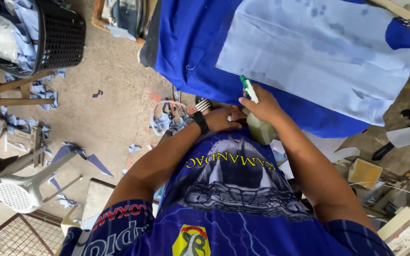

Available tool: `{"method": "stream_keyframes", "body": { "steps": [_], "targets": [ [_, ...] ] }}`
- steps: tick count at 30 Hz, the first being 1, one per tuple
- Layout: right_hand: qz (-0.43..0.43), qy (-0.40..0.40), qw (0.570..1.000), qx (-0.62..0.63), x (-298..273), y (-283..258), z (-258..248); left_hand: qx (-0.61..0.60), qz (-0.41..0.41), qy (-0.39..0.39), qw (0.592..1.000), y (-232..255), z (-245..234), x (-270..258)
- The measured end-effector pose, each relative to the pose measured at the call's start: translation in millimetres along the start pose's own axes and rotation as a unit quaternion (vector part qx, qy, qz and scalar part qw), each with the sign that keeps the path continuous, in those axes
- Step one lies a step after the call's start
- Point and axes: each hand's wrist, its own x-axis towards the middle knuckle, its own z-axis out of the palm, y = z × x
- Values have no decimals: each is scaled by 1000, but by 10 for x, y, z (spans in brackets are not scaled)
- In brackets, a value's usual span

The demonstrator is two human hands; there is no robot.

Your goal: The person irons a light blue fabric piece on a blue-covered table, repeatedly spraying it with water and smoothing it with an iron. They fold the fabric, iron it again, and then handle a dark blue fabric piece, folding and ironing it as well.

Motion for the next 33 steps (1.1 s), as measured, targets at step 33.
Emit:
{"method": "stream_keyframes", "body": {
  "steps": [33],
  "targets": [
    [197, 141, 966, 87, -771, 688, 3, -127, -332, 261, 898, -3358, -53, -736]
  ]
}}
